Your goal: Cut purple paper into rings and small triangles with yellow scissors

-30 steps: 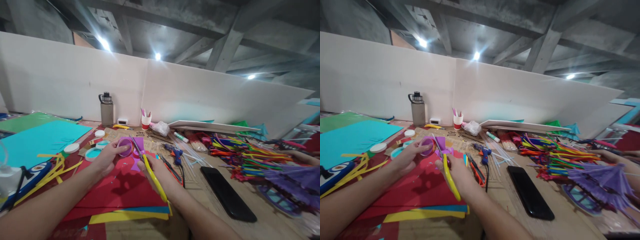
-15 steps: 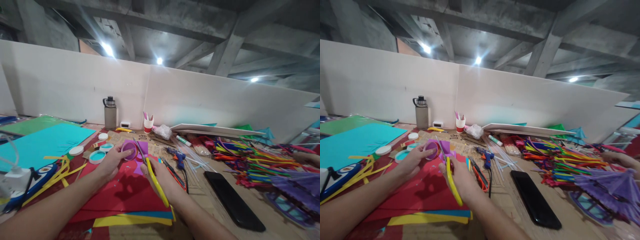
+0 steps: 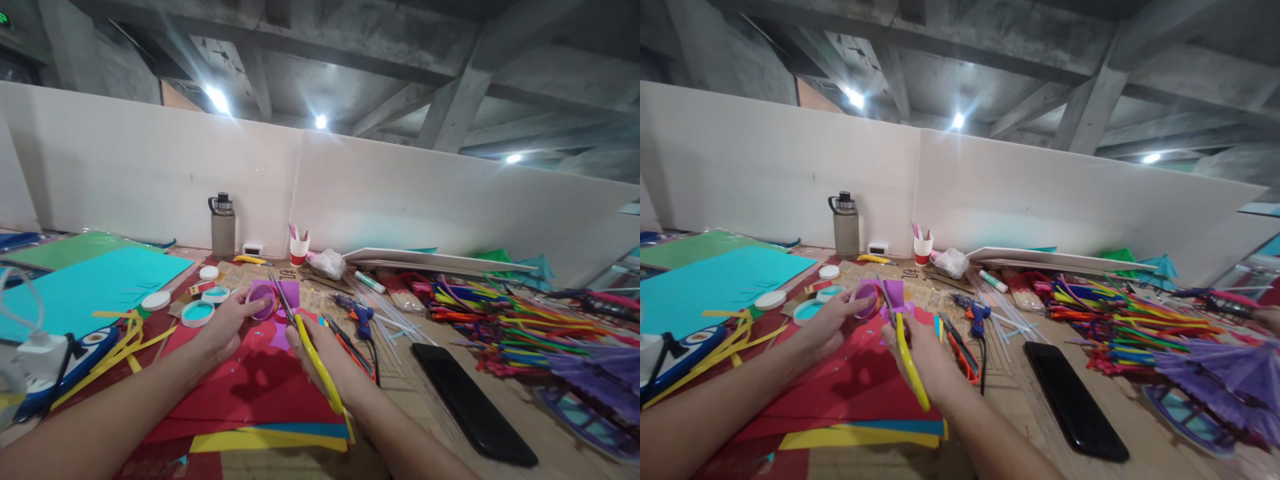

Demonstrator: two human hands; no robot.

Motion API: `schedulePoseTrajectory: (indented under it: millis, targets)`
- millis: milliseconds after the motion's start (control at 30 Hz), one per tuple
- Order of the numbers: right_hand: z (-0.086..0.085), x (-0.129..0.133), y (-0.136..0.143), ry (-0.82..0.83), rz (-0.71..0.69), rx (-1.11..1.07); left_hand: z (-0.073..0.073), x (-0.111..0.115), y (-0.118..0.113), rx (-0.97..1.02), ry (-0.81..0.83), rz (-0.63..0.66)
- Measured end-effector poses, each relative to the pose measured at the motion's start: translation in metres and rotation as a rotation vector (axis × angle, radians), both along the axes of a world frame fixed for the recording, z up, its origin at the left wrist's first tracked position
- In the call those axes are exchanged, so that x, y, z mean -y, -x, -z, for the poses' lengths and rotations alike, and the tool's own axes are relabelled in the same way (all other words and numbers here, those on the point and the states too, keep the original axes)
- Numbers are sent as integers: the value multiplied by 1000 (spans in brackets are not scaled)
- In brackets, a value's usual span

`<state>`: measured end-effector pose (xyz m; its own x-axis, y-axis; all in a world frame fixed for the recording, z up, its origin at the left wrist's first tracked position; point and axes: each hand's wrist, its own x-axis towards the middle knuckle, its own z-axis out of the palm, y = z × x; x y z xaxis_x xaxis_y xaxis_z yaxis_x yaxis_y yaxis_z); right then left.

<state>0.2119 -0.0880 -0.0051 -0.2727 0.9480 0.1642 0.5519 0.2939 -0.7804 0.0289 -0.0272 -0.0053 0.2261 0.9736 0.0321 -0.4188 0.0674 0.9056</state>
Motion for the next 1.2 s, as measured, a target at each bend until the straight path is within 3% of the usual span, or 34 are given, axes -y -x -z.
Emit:
schedulePoseTrajectory:
  millis: [467, 1200]
  targets:
    - [0, 8, 7, -46, 118, -5, -2, 1, -1, 7, 11, 0]
    - [9, -3, -2, -38, 32, 70, -2, -10, 10, -76, -16, 90]
